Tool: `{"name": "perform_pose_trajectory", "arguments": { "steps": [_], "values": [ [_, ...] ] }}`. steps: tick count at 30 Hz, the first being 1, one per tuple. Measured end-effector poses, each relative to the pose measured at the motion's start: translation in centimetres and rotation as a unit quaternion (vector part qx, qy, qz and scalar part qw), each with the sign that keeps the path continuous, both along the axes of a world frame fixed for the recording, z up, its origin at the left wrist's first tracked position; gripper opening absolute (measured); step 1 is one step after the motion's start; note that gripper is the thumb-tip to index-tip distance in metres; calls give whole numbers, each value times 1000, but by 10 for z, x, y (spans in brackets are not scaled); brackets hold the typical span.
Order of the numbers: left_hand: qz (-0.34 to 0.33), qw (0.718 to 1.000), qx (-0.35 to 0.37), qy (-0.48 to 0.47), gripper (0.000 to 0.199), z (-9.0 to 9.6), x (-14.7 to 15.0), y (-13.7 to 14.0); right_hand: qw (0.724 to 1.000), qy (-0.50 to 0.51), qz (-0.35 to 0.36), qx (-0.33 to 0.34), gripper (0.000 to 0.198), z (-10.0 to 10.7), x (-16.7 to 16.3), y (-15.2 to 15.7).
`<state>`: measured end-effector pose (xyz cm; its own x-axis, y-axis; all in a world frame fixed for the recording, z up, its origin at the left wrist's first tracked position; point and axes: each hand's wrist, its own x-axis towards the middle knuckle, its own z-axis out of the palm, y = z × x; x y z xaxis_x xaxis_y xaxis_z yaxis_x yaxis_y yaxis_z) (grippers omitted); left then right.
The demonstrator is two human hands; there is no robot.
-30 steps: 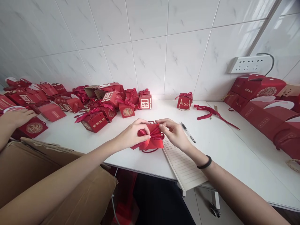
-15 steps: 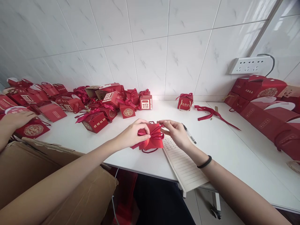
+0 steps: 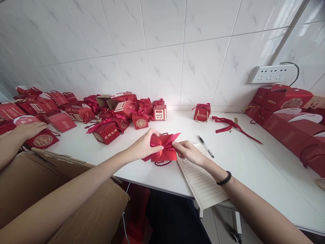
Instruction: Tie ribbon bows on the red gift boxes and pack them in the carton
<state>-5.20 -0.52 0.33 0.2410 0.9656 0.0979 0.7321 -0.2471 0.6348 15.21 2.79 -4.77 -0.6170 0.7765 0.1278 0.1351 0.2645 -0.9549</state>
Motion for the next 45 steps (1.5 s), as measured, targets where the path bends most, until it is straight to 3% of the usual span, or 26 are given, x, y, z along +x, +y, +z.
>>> {"name": "perform_pose_trajectory", "arguments": {
  "steps": [4, 8, 12, 15, 23, 31, 36, 39, 40, 43, 45],
  "values": [
    [-2, 999, 19, -37, 47, -6, -5, 6, 999, 25, -1, -27, 53, 0, -1, 2],
    [74, 995, -26, -62, 47, -9, -10, 10, 999, 30, -14, -20, 44, 0, -1, 3],
    [162, 982, -51, 78, 50, -3, -10, 8, 999, 44, -12, -1, 38, 2, -2, 3],
    [111, 982, -87, 126, 53, 1, -9, 6, 998, 68, -9, -15, 35, 2, -2, 4],
    [15, 997, -14, 69, 41, 1, -11, 8, 978, 170, 24, -121, 27, -7, 0, 12],
    [6, 992, 24, 126, 38, 3, -11, 9, 959, 208, 35, -187, 31, -12, -1, 15],
    [13, 985, 46, 167, 40, 3, -12, 8, 963, 196, 39, -182, 29, -13, 0, 15],
    [27, 987, 87, 132, 35, -2, -15, 12, 971, 178, 21, -157, 26, -16, -1, 15],
    [17, 990, 86, 106, 41, -3, -16, 13, 974, 170, 17, -145, 26, -17, -1, 16],
    [-46, 998, 2, 45, 87, -6, -16, 16, 984, 135, 17, -114, 25, -15, 0, 20],
    [-76, 995, -45, 34, 103, -5, -15, 14, 989, 126, -35, -70, 23, 0, 5, 23]
  ]
}}
